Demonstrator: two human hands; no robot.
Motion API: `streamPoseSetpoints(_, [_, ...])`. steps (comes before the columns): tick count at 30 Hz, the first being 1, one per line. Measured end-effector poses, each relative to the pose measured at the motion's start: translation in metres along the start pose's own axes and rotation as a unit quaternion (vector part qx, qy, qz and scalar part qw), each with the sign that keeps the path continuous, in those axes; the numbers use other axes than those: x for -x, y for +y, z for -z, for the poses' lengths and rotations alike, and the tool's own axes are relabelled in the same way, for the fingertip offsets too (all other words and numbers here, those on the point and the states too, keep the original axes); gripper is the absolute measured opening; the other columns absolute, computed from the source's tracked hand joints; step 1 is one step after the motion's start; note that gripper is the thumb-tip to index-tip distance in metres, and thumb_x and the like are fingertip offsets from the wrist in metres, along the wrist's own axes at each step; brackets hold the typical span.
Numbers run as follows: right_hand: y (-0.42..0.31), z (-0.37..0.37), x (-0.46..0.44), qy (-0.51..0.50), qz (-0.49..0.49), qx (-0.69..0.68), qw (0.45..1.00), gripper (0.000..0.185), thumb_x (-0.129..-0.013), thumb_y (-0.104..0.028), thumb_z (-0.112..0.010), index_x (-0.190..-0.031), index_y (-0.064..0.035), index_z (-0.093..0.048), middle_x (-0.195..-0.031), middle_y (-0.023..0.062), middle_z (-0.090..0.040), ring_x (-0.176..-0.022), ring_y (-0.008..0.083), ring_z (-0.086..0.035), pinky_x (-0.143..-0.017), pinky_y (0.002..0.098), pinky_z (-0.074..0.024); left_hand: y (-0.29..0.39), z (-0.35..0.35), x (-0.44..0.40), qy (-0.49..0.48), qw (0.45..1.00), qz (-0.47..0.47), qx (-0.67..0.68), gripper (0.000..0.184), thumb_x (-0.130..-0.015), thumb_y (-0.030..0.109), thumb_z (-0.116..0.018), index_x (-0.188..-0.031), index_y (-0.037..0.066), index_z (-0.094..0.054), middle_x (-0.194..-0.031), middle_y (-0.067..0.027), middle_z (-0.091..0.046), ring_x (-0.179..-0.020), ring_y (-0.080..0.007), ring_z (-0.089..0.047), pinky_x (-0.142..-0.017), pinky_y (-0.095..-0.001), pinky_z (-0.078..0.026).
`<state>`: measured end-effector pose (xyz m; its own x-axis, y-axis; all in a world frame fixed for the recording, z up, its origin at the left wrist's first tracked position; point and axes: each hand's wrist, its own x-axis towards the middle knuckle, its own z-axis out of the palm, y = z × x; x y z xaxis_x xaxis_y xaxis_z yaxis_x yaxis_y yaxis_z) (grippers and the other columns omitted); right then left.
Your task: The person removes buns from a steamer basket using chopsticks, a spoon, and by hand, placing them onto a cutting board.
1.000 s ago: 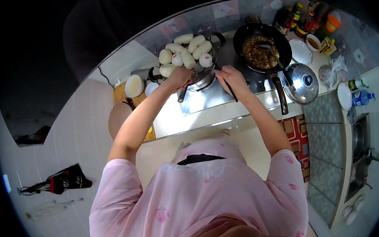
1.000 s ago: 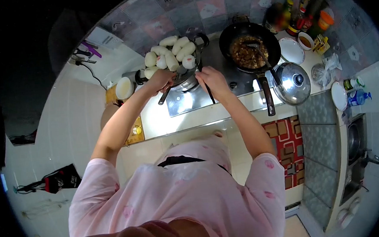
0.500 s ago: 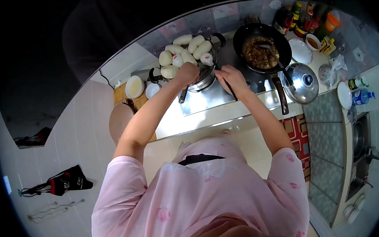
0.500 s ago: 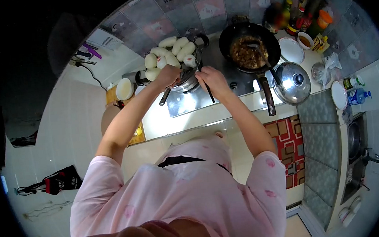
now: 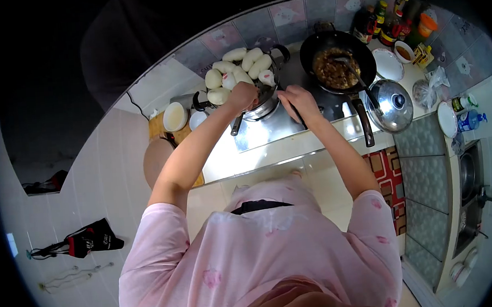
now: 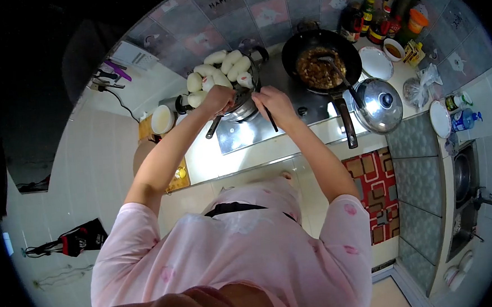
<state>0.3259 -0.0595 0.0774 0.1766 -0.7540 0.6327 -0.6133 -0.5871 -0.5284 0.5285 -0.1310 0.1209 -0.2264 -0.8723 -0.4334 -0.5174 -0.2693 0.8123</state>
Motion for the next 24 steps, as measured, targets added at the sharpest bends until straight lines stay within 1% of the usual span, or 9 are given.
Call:
streamPoseSetpoints(1, [0.002,-0.001,0.000,0.011,-0.003,-0.003,1.000,0.008,-0.083,-0.010,-0.064,-0.085,-0.0042,-0.068,-0.073,0.0112,-0.054,-0.073,0.0295,-0.057,-0.063,0.0395,-0.0486,0.004,-0.001,0.002,0.005,0.999,0.014,0.033,0.012,-0.075,0.002,-0.054,-0.079,0.000,-0.066,-0.054,-0.0066,-0.052,-0.037,-0.0124,-0.042,-0.035,-0.0286,-0.029])
streamPoseSetpoints(4, [0.003,0.001,-0.003,0.026,-0.013,-0.016,0.999,0.008,-0.083,-0.009,-0.064,-0.087,-0.0041,-0.068,-0.073,0.0115,-0.054,-0.071,0.0296,-0.057,-0.063,0.0387,-0.0478,-0.002,0.011,-0.003,-0.035,0.999,0.010,0.004,0.020,-0.075,0.001,-0.054,-0.090,-0.001,-0.067,-0.058,-0.0066,-0.054,-0.038,-0.0116,-0.042,-0.035,-0.0282,-0.030])
streamPoseSetpoints(7, [0.005,0.004,-0.001,0.039,-0.018,-0.044,0.998,0.010,-0.083,-0.008,-0.063,-0.090,-0.0035,-0.069,-0.073,0.0120,-0.054,-0.071,0.0297,-0.057,-0.063,0.0374,-0.0471,0.003,0.006,0.004,0.000,1.000,0.003,0.021,0.026,-0.074,0.001,-0.054,-0.096,-0.001,-0.067,-0.058,-0.0061,-0.055,-0.037,-0.0112,-0.042,-0.035,-0.0277,-0.030])
streamPoseSetpoints(11, [0.001,0.012,-0.004,0.068,-0.032,-0.071,0.995,0.013,-0.084,-0.007,-0.063,-0.095,-0.0027,-0.069,-0.073,0.0125,-0.055,-0.071,0.0297,-0.057,-0.063,0.0360,-0.0470,0.019,0.005,0.011,0.013,1.000,-0.013,0.004,0.032,-0.074,0.000,-0.055,-0.103,-0.005,-0.066,-0.059,-0.0067,-0.056,-0.037,-0.0106,-0.041,-0.034,-0.0274,-0.030])
streamPoseSetpoints(14, [-0.001,0.018,-0.008,0.086,-0.038,-0.057,0.994,0.013,-0.084,-0.007,-0.064,-0.095,-0.0020,-0.069,-0.073,0.0126,-0.055,-0.070,0.0290,-0.057,-0.062,0.0355,-0.0471,0.027,0.007,0.010,0.019,0.999,-0.031,-0.002,0.038,-0.074,0.000,-0.055,-0.109,-0.008,-0.064,-0.061,-0.0071,-0.057,-0.036,-0.0102,-0.041,-0.034,-0.0272,-0.030])
streamPoseSetpoints(16, [-0.005,0.023,-0.012,0.091,-0.020,-0.047,0.995,0.013,-0.083,-0.006,-0.064,-0.094,-0.0018,-0.069,-0.073,0.0121,-0.055,-0.070,0.0285,-0.057,-0.062,0.0355,-0.0471,0.033,0.014,0.013,0.011,0.999,-0.045,-0.010,0.041,-0.074,0.000,-0.055,-0.113,-0.010,-0.061,-0.062,-0.0070,-0.057,-0.036,-0.0098,-0.040,-0.034,-0.0270,-0.029])
streamPoseSetpoints(19, [-0.021,0.034,-0.020,0.084,0.001,-0.031,0.996,0.010,-0.082,-0.006,-0.066,-0.090,-0.0011,-0.068,-0.072,0.0116,-0.055,-0.069,0.0281,-0.057,-0.061,0.0357,-0.0473,0.039,0.022,0.028,-0.006,0.997,-0.062,0.044,0.044,-0.075,-0.001,-0.054,-0.119,-0.010,-0.058,-0.060,-0.0059,-0.054,-0.036,-0.0094,-0.039,-0.034,-0.0260,-0.027])
streamPoseSetpoints(22, [-0.040,0.048,-0.026,0.079,0.029,-0.046,0.995,0.008,-0.079,-0.004,-0.069,-0.086,0.0000,-0.067,-0.076,0.0118,-0.058,-0.070,0.0277,-0.059,-0.062,0.0351,-0.0484,0.028,0.038,0.048,-0.033,0.992,-0.073,0.092,0.041,-0.081,0.000,-0.051,-0.120,-0.013,-0.054,-0.064,-0.0104,-0.056,-0.039,-0.0100,-0.043,-0.035,-0.0263,-0.029])
streamPoseSetpoints(24, [-0.053,0.052,-0.031,0.098,0.059,-0.076,0.991,0.008,-0.076,0.000,-0.069,-0.082,0.0019,-0.064,-0.077,0.0134,-0.060,-0.068,0.0285,-0.060,-0.062,0.0353,-0.0490,0.027,0.046,0.079,-0.030,0.985,-0.057,0.163,0.041,-0.084,-0.001,-0.050,-0.124,-0.012,-0.051,-0.068,-0.0101,-0.056,-0.038,-0.0090,-0.041,-0.035,-0.0250,-0.027])
